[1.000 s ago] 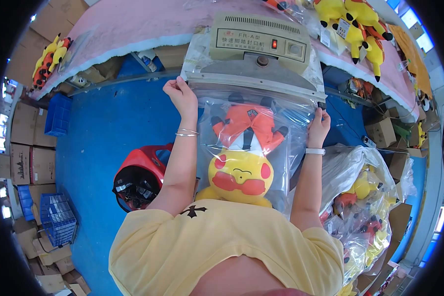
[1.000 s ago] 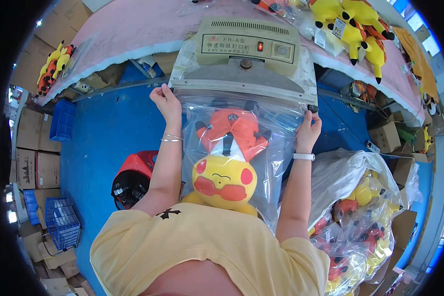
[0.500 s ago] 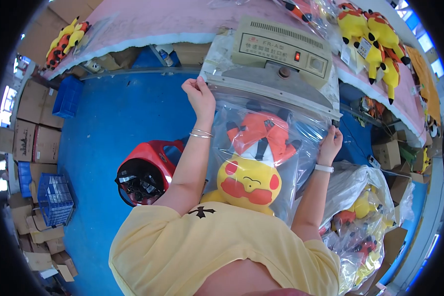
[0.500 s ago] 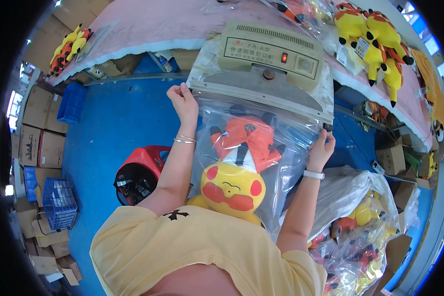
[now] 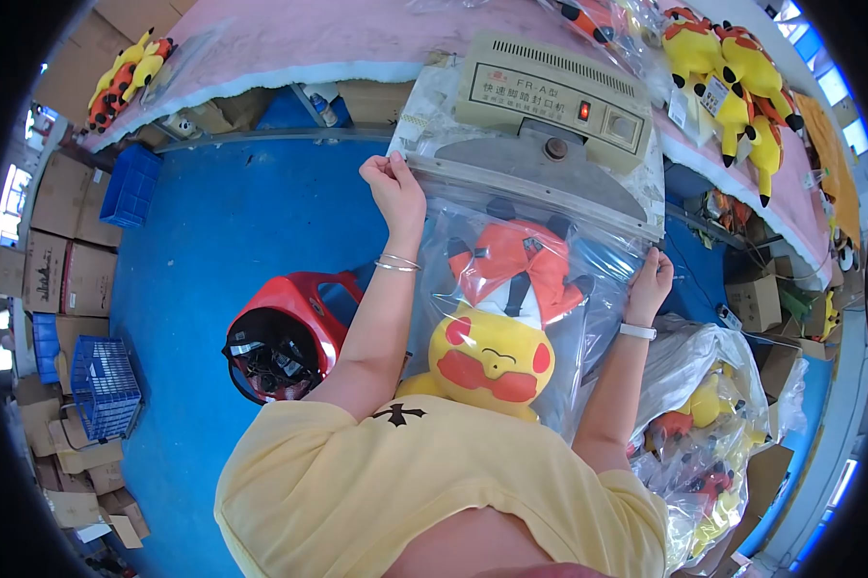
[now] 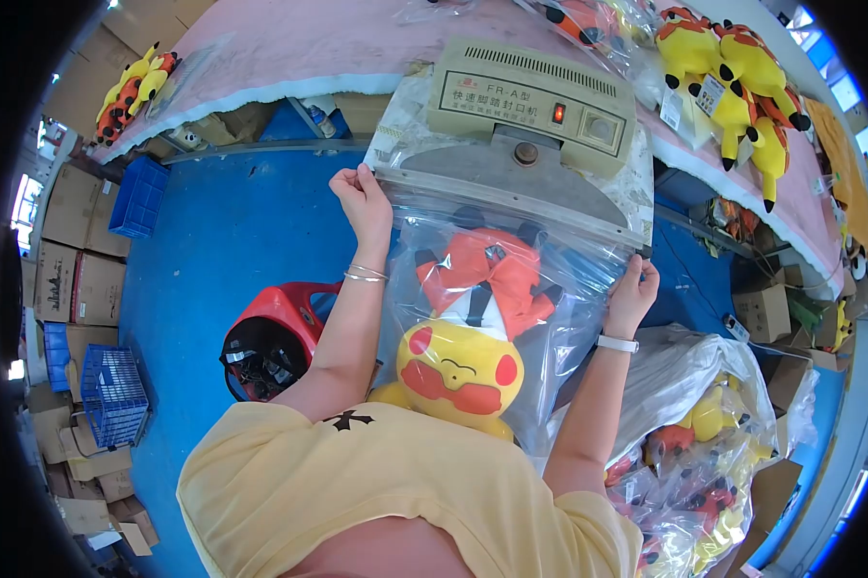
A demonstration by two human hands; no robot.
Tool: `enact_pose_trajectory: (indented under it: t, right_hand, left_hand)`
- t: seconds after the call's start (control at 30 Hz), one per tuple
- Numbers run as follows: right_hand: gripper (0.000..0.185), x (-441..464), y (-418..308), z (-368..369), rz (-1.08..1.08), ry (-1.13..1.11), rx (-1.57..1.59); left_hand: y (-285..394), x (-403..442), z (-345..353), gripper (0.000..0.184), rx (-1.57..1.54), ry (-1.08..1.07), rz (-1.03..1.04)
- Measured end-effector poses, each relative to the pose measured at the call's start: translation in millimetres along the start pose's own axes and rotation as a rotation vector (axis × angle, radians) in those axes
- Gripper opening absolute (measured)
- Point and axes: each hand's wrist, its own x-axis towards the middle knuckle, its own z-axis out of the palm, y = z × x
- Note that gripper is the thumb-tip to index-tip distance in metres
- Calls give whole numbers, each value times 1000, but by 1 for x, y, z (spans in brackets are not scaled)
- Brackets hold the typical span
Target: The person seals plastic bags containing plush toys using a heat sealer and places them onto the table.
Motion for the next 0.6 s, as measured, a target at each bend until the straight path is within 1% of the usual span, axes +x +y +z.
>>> enact_pose_trajectory:
  t: [0.37,0.53,0.6]
  right_hand:
    - [17,0,1,2,3,-24,15]
    - [17,5,6,-2,-1,19,-11]
    - [17,5,4,-1,-3,0,10]
  left_hand:
    - [-2,1,-3,20,19,10,27]
    - [-1,-1,-2,20,10,-13,36]
    - [-1,-1,-1,20,8,-10,49]
